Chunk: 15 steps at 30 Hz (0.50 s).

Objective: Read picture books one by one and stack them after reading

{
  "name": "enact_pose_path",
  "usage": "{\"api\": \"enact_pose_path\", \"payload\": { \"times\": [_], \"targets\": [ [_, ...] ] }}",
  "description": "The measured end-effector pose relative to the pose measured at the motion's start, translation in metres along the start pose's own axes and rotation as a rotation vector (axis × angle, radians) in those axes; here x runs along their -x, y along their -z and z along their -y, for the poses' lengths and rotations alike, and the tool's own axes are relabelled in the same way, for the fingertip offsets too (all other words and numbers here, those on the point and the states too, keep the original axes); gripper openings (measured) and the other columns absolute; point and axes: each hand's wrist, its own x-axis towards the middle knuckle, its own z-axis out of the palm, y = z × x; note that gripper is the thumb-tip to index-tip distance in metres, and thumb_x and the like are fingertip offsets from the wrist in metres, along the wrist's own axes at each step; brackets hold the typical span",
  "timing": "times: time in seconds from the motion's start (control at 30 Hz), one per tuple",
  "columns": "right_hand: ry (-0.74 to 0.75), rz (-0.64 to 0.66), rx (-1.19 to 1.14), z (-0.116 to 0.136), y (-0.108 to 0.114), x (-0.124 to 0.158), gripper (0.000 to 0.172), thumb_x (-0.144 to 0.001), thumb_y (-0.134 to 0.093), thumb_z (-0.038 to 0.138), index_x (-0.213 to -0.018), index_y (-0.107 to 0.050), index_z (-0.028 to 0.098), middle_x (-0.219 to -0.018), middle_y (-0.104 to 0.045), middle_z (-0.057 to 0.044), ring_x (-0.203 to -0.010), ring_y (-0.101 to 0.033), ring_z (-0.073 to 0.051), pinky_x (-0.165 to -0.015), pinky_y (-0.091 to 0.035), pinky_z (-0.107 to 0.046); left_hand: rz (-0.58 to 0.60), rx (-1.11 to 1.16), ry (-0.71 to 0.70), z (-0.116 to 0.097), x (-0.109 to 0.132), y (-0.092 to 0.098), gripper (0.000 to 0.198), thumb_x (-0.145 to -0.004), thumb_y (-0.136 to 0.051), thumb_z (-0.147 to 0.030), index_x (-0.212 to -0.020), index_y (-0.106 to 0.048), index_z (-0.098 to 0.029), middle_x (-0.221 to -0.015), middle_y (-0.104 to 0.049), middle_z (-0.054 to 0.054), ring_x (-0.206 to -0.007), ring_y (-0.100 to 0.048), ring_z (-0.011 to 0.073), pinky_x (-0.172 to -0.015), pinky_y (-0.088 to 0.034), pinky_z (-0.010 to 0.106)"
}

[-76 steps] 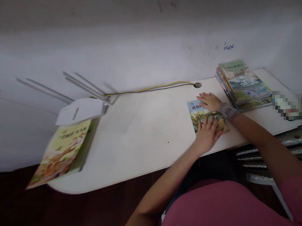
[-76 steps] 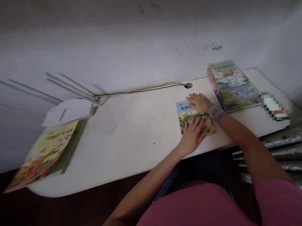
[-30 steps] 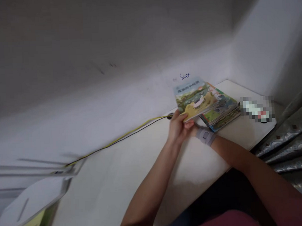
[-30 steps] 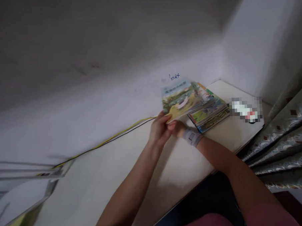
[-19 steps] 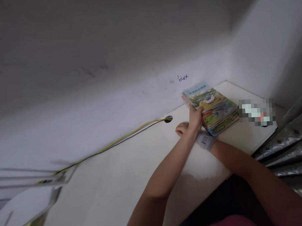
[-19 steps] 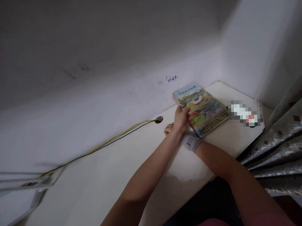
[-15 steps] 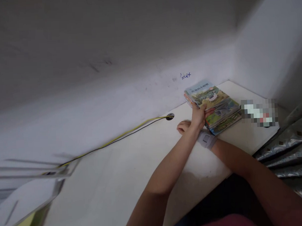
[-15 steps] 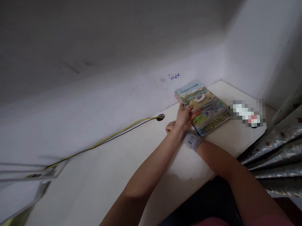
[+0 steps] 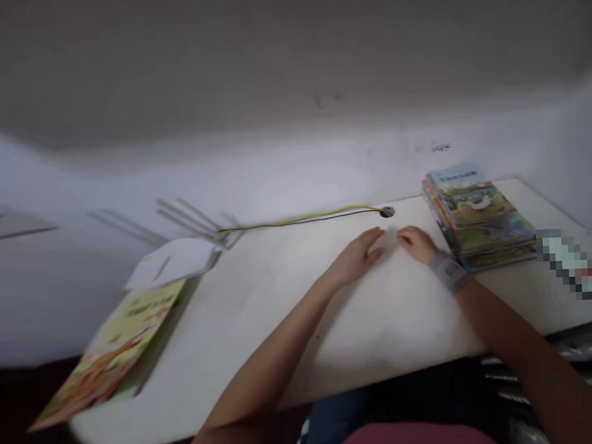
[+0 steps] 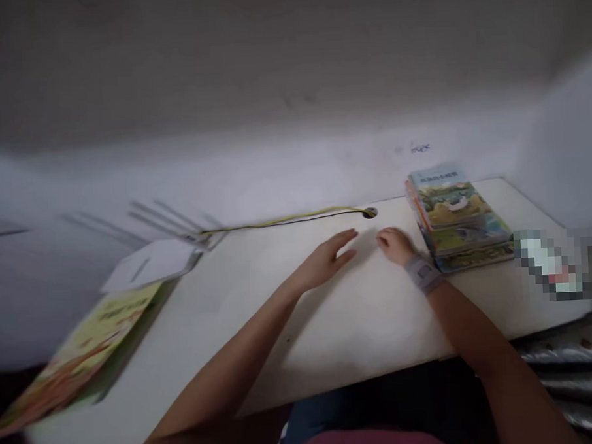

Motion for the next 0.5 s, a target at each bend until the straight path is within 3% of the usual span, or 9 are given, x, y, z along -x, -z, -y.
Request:
{"api": "enact_pose_path", "payload": {
  "times": [0.1, 0.23, 0.33, 0.5],
  "targets": [
    [0.021, 0.001, 0.032, 0.006, 0.000, -0.002, 0.023, -0.089, -0.046, 0.022, -0.091, -0.069, 0.018, -0.097, -0.068, -0.010, -0.096, -0.062, -0.022, -0.091, -0.050, -0.042, -0.216, -0.475, 0.163, 0.060, 0.060, 0.062, 0.043, -0.087, -0.048, -0.032, -0.125, -0.056, -0.013, -0.140, -0.050, 0.015, -0.130, -0.046, 0.0277, -0.110, -0.034, 0.046],
    [0.060, 0.017, 0.065, 0.007, 0.001, 0.000, 0.028, -0.083, -0.046, 0.021, -0.098, -0.070, 0.016, -0.112, -0.066, -0.015, -0.108, -0.060, -0.029, -0.098, -0.044, -0.050, -0.372, -0.697, 0.456, 0.112, 0.137, 0.123, 0.041, -0.091, -0.039, -0.031, -0.125, -0.054, -0.013, -0.135, -0.054, 0.013, -0.125, -0.051, 0.0246, -0.106, -0.039, 0.040],
    [0.098, 0.028, 0.178, 0.005, 0.001, 0.004, 0.034, -0.084, -0.044, 0.024, -0.105, -0.069, 0.014, -0.117, -0.065, -0.016, -0.110, -0.059, -0.029, -0.100, -0.044, -0.049, -0.380, -0.727, 0.571, 0.132, 0.165, 0.138, 0.038, -0.091, -0.039, -0.028, -0.120, -0.055, -0.010, -0.129, -0.058, 0.017, -0.119, -0.055, 0.0262, -0.102, -0.042, 0.041],
    [0.132, 0.043, 0.310, 0.002, 0.001, 0.009, 0.039, -0.089, -0.039, 0.028, -0.111, -0.067, 0.013, -0.120, -0.064, -0.016, -0.114, -0.058, -0.027, -0.099, -0.046, -0.046, -0.293, -0.738, 0.605, 0.143, 0.163, 0.131, 0.034, -0.086, -0.052, -0.035, -0.109, -0.057, -0.011, -0.125, -0.058, 0.019, -0.113, -0.056, 0.0271, -0.096, -0.043, 0.035]
  ]
}}
